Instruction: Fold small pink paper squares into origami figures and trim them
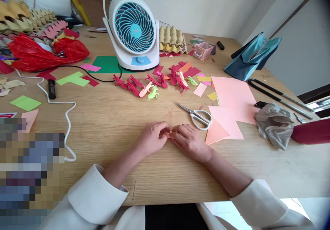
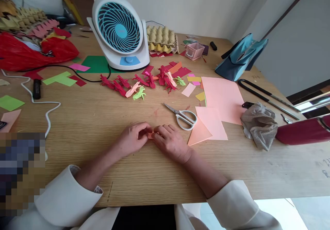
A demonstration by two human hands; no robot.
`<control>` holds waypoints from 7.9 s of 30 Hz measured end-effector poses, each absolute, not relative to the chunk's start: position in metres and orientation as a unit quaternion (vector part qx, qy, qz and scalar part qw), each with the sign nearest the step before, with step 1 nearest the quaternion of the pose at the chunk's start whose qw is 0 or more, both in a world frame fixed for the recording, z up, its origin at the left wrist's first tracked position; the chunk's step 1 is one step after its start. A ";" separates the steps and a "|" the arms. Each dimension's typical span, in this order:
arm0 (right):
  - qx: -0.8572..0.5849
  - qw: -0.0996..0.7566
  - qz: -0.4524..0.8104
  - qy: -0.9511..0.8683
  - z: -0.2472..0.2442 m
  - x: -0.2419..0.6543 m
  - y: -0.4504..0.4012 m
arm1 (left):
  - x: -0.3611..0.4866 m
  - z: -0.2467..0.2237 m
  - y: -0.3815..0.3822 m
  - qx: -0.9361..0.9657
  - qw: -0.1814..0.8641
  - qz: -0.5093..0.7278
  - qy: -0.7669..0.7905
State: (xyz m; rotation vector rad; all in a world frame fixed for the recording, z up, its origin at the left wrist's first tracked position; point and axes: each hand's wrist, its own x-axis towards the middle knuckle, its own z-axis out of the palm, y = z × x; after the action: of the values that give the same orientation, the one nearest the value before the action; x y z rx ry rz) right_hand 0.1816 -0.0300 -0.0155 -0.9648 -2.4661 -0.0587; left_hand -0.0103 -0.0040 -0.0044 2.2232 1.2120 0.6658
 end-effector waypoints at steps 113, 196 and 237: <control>-0.541 0.208 0.253 -0.775 -0.003 0.165 -0.023 | -0.017 -0.012 -0.037 0.790 0.129 0.183 0.571; -0.417 0.227 0.225 -0.851 0.002 0.189 -0.023 | -0.014 -0.017 -0.073 0.906 0.047 0.059 0.416; -0.488 0.259 0.277 -0.786 -0.005 0.186 -0.023 | -0.005 -0.014 -0.074 0.896 0.020 0.035 0.443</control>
State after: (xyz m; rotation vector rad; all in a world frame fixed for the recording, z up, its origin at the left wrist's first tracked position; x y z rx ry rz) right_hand 0.1861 -0.0226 -0.0049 -1.3221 -2.1303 0.7500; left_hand -0.0049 -0.0736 -0.0136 2.7786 1.3741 0.1086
